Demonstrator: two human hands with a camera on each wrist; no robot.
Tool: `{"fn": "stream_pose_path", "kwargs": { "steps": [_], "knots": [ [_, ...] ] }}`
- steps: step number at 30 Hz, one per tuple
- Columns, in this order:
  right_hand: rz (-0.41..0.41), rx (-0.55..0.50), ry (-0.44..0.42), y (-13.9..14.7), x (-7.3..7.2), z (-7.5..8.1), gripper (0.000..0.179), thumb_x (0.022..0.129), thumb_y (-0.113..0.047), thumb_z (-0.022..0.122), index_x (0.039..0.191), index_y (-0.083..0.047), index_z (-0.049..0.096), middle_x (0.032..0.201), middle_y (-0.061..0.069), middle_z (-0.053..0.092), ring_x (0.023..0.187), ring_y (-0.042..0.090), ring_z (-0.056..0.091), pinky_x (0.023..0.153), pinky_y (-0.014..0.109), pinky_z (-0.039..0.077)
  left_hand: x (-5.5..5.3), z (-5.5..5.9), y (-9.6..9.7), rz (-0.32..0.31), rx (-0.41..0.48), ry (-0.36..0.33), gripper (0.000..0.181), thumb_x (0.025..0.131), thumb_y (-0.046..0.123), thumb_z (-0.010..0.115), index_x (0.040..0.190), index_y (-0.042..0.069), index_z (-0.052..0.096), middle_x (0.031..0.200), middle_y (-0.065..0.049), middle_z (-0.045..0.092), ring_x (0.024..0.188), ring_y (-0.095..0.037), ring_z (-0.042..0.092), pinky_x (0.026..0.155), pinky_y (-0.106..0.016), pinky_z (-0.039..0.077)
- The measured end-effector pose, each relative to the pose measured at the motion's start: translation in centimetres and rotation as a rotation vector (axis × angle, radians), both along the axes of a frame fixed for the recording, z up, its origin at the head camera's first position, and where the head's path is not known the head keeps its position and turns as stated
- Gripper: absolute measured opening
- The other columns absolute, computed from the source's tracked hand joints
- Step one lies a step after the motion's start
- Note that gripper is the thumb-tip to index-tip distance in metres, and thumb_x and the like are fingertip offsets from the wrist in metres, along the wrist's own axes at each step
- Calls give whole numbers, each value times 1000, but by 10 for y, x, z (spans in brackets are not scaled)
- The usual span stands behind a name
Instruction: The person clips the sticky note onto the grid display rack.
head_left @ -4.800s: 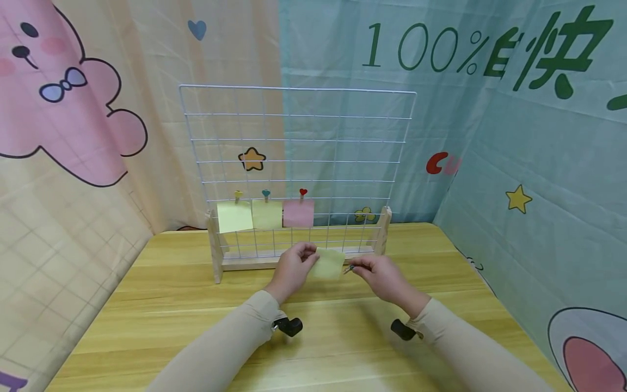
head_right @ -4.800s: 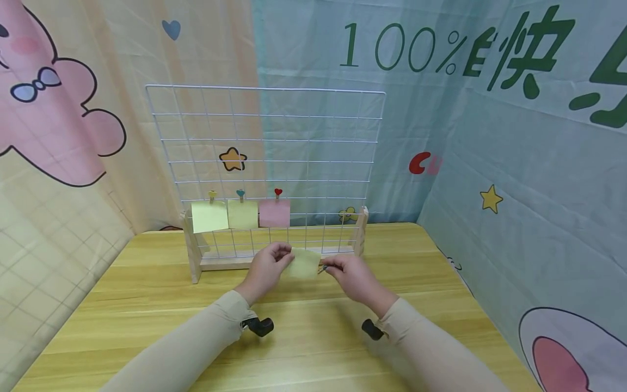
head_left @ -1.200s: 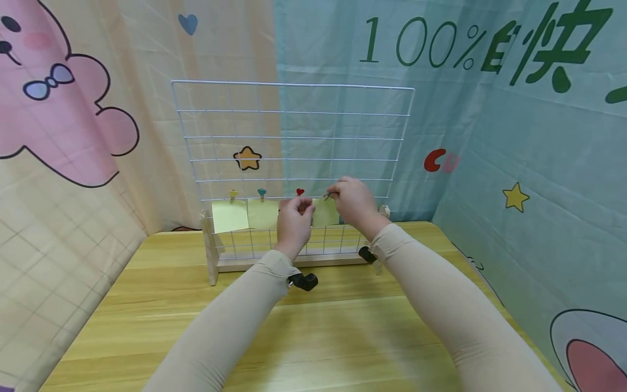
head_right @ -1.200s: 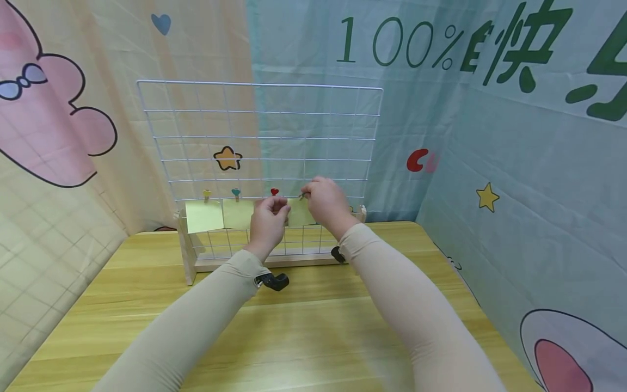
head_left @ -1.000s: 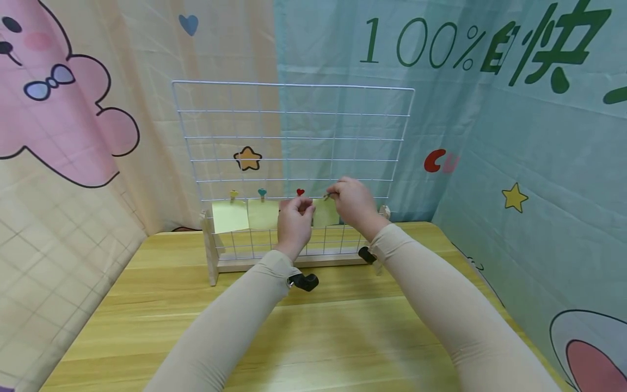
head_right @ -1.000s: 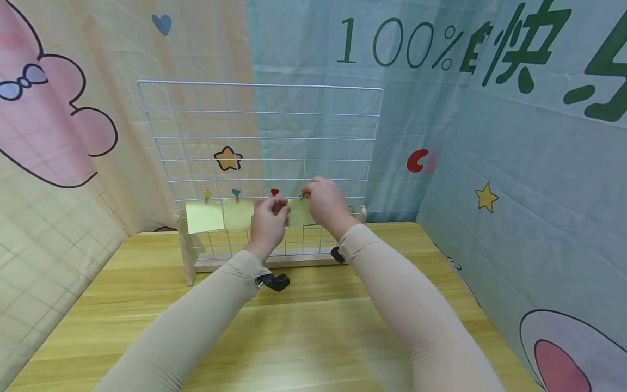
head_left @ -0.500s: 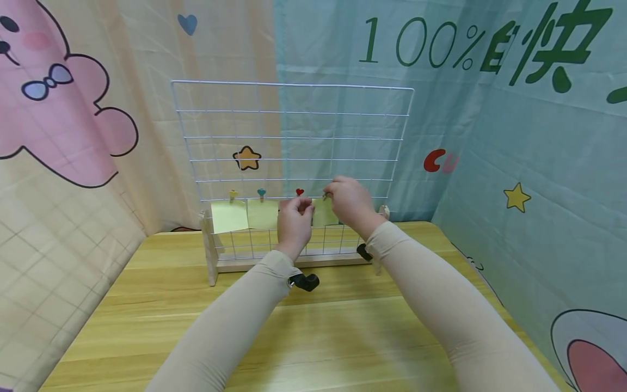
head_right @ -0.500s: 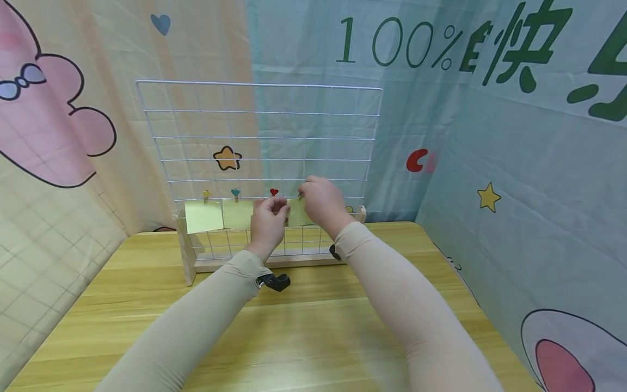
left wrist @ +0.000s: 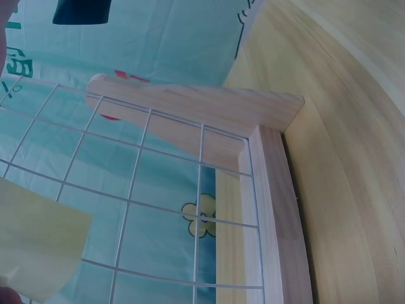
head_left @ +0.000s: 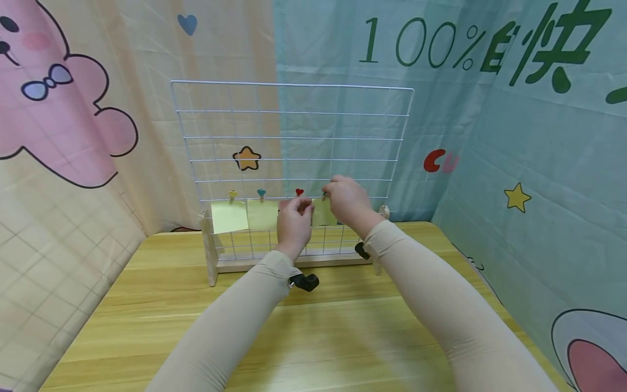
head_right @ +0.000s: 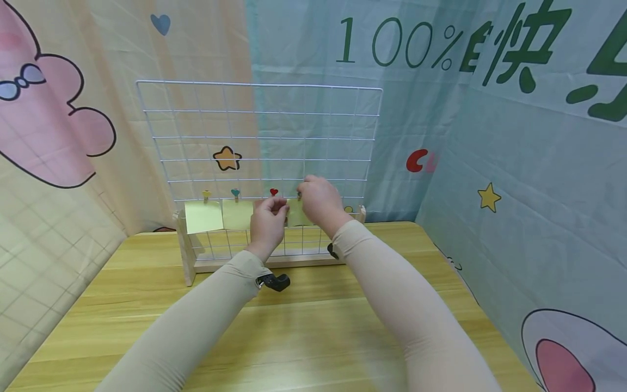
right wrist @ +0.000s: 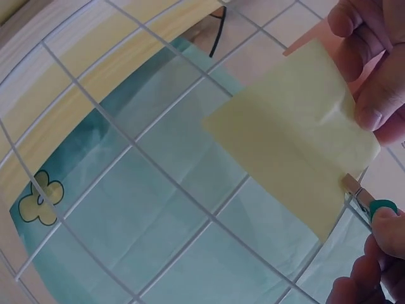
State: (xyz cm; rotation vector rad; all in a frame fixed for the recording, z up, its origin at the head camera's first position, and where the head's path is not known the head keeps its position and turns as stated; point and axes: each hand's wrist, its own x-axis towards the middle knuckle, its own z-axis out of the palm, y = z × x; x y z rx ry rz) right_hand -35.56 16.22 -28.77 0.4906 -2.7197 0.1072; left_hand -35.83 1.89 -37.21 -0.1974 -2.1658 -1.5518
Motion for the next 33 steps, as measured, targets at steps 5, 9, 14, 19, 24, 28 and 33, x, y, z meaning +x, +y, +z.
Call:
{"fn": "stream_pose_path", "kwargs": {
  "steps": [5,9,14,19,24,28,33],
  "knots": [
    [-6,-2,-16,-1,0,-1,31,108,-9,54,132,-10,74,113,8,67,106,26,66,91,38,60,0,0,0,5,-7,-4,13,103,17,70,114,13,76,113,-5,78,99,-22,74,85,-39,60],
    [2,-28,-4,1,0,-5,37,109,-5,49,138,-11,70,115,8,66,104,26,65,85,36,60,-1,-1,0,9,-9,2,14,103,16,69,114,13,76,113,-5,78,99,-22,74,86,-39,60],
    [22,-78,42,7,-1,-13,35,111,-13,49,140,-14,69,113,8,68,101,26,66,81,38,60,-1,-2,0,2,-11,6,15,103,16,69,116,12,76,115,-5,78,101,-23,74,86,-40,61],
    [46,-77,40,11,1,-17,36,111,-19,51,145,-17,65,106,8,71,91,25,65,76,38,59,0,-2,0,-3,-7,4,16,104,17,68,117,11,76,115,-6,78,102,-24,73,87,-41,60],
    [64,-104,-38,15,3,-17,44,112,-20,46,155,-19,54,68,5,59,54,18,44,52,31,40,0,-1,-1,2,-10,7,17,103,17,69,117,11,76,115,-6,78,103,-24,73,89,-41,60],
    [66,-111,-68,17,3,-18,48,112,-18,42,159,-20,49,55,0,44,47,14,32,47,27,32,0,-1,-1,0,-9,3,17,104,18,69,117,11,76,116,-6,78,103,-24,73,89,-41,61],
    [65,-97,-78,19,1,-21,50,111,-18,41,161,-22,45,54,-1,43,47,13,32,47,27,32,-1,-2,-1,0,-18,3,17,104,18,69,118,12,76,117,-6,78,103,-23,73,89,-39,61]
  ]
}}
